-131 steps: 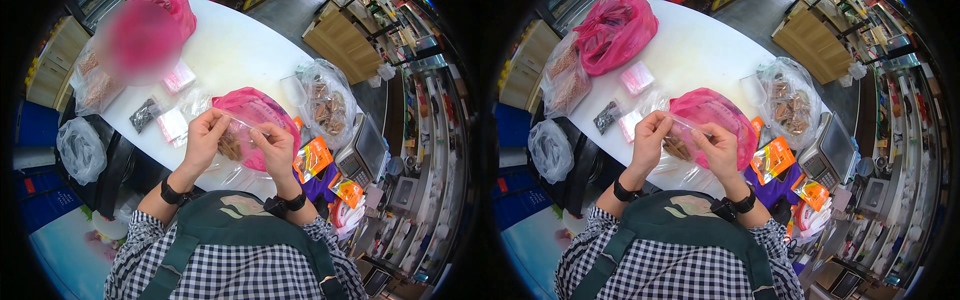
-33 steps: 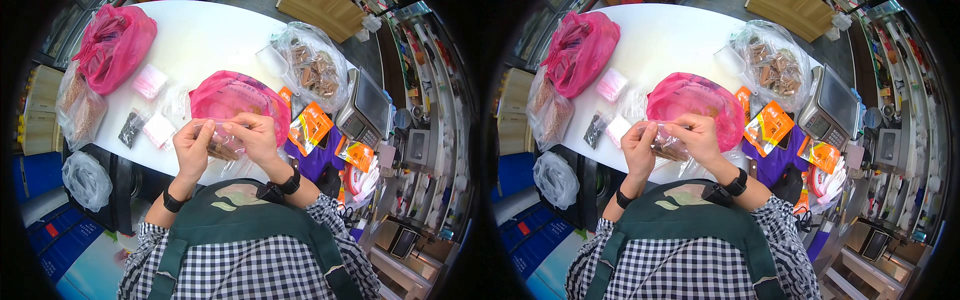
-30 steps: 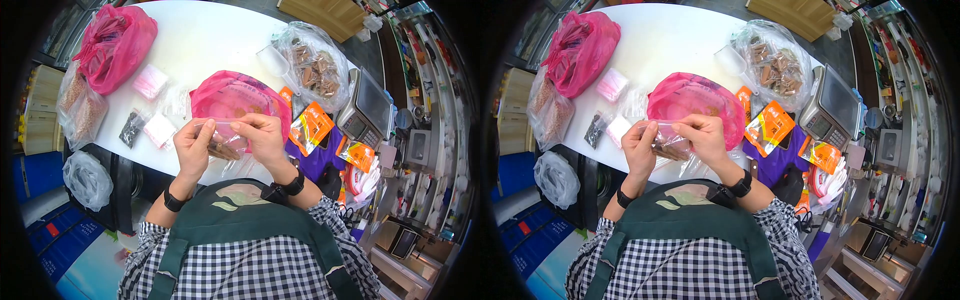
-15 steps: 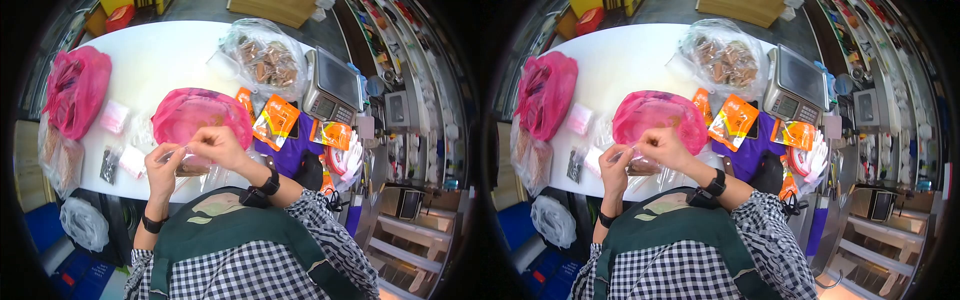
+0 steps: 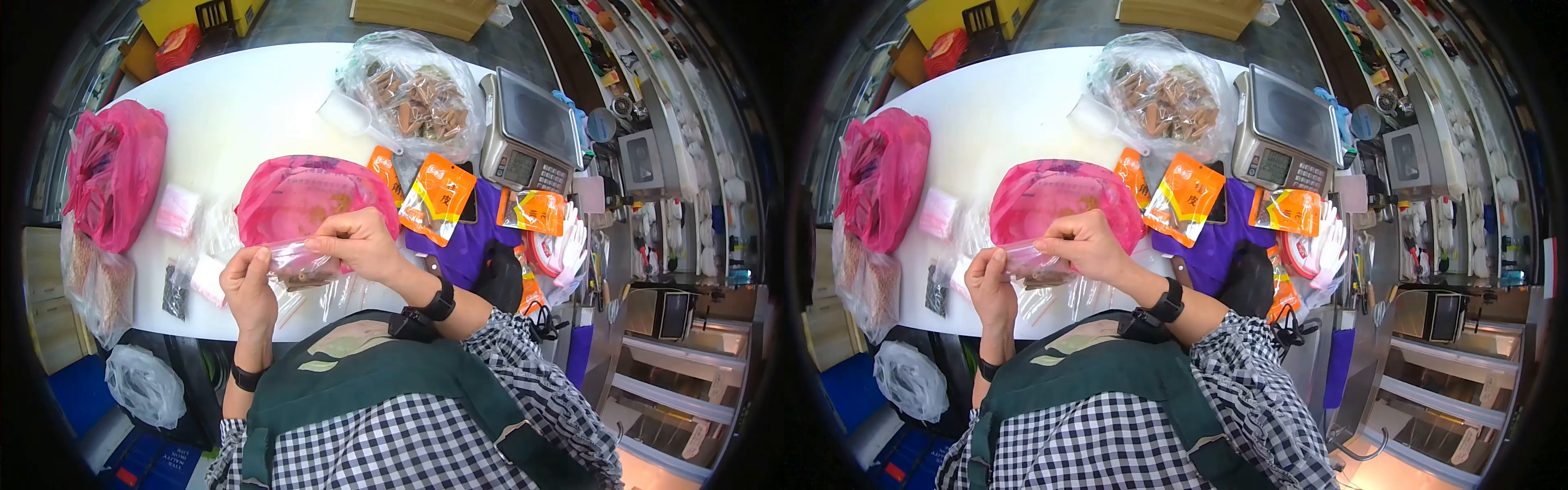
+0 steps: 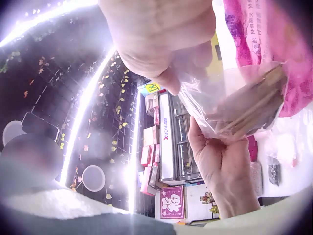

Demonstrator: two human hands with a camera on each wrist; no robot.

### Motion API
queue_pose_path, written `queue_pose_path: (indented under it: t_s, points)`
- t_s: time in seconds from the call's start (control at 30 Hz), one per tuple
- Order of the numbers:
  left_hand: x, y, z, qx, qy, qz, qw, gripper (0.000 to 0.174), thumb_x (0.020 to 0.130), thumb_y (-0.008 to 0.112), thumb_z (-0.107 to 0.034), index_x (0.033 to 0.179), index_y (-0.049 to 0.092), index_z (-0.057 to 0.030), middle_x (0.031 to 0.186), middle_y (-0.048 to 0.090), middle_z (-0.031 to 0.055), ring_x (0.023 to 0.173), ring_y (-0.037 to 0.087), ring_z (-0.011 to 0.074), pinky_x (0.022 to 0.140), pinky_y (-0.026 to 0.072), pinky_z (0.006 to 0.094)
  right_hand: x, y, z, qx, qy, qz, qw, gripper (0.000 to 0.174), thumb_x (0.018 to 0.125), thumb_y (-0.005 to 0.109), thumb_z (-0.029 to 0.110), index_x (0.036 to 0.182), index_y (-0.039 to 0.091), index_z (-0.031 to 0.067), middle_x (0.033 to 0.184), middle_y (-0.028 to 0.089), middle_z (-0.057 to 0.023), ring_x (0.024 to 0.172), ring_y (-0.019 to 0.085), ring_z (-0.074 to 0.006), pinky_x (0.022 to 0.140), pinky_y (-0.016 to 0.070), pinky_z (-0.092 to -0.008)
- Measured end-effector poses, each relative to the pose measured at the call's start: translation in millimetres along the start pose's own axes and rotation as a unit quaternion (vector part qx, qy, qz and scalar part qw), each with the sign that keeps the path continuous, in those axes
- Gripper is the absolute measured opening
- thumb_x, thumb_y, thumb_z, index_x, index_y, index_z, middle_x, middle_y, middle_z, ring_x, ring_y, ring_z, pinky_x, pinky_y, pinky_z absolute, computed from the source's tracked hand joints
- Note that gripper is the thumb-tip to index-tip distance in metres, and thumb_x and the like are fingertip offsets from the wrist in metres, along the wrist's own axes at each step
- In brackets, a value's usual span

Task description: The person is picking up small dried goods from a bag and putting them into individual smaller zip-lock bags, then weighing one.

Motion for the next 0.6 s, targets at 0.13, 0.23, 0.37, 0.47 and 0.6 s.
queue_pose_path:
  t_s: [0.13,0.23,0.37,0.47,0.6]
  points:
    - [11.6,-24.2,8.8,-0.041,-0.019,-0.006,0.999,0.010,0.095,0.058,-0.008,0.097,0.062,0.0008,0.080,0.065,0.0068,0.070,0.064,0.0147,0.072,0.0533,0.0298,-0.7,-42.5,2.5,0.021,-0.040,-0.067,0.997,0.017,0.090,0.069,0.013,0.078,0.069,0.0002,0.067,0.064,-0.0009,0.061,0.057,-0.0036,0.053,0.0428,-0.0210]
    - [12.8,-49.5,0.3,0.039,-0.018,-0.040,0.998,0.022,0.101,0.053,-0.020,0.098,0.061,0.0005,0.081,0.063,0.0055,0.073,0.062,0.0138,0.072,0.0532,0.0295,-15.7,-160.5,14.5,0.176,-0.094,-0.293,0.935,0.015,0.096,0.060,0.013,0.090,0.065,0.0001,0.079,0.069,-0.0058,0.070,0.065,-0.0112,0.059,0.0516,-0.0252]
    - [-7.1,-61.3,39.9,0.043,-0.126,0.002,0.991,0.020,0.101,0.054,-0.020,0.098,0.061,-0.0011,0.081,0.063,0.0049,0.071,0.061,0.0130,0.069,0.0527,0.0276,-40.2,-283.7,45.6,0.132,-0.215,-0.459,0.852,0.016,0.100,0.053,0.015,0.098,0.057,-0.0003,0.090,0.066,-0.0101,0.081,0.068,-0.0197,0.071,0.0585,-0.0347]
    - [-9.4,-57.4,52.8,0.021,-0.148,0.002,0.989,0.018,0.100,0.055,-0.018,0.098,0.061,-0.0016,0.081,0.064,0.0050,0.069,0.063,0.0133,0.067,0.0534,0.0271,-41.3,-377.5,51.8,0.131,-0.287,-0.534,0.785,0.018,0.101,0.048,0.016,0.105,0.051,-0.0020,0.101,0.062,-0.0141,0.091,0.067,-0.0259,0.082,0.0584,-0.0398]
    - [-20.7,-64.7,56.5,0.008,-0.162,-0.029,0.986,0.017,0.101,0.053,-0.018,0.097,0.060,-0.0023,0.080,0.063,0.0050,0.069,0.061,0.0127,0.066,0.0522,0.0256,-35.9,-458.4,27.0,0.209,-0.300,-0.558,0.745,0.023,0.104,0.039,0.017,0.113,0.042,-0.0038,0.116,0.054,-0.0199,0.110,0.059,-0.0349,0.098,0.0520,-0.0460]
Point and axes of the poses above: each hand's wrist, its own x-axis towards the middle knuckle, its own y-axis out of the palm, z = x × y, the point moved 10 cm from there along x, towards the middle knuckle
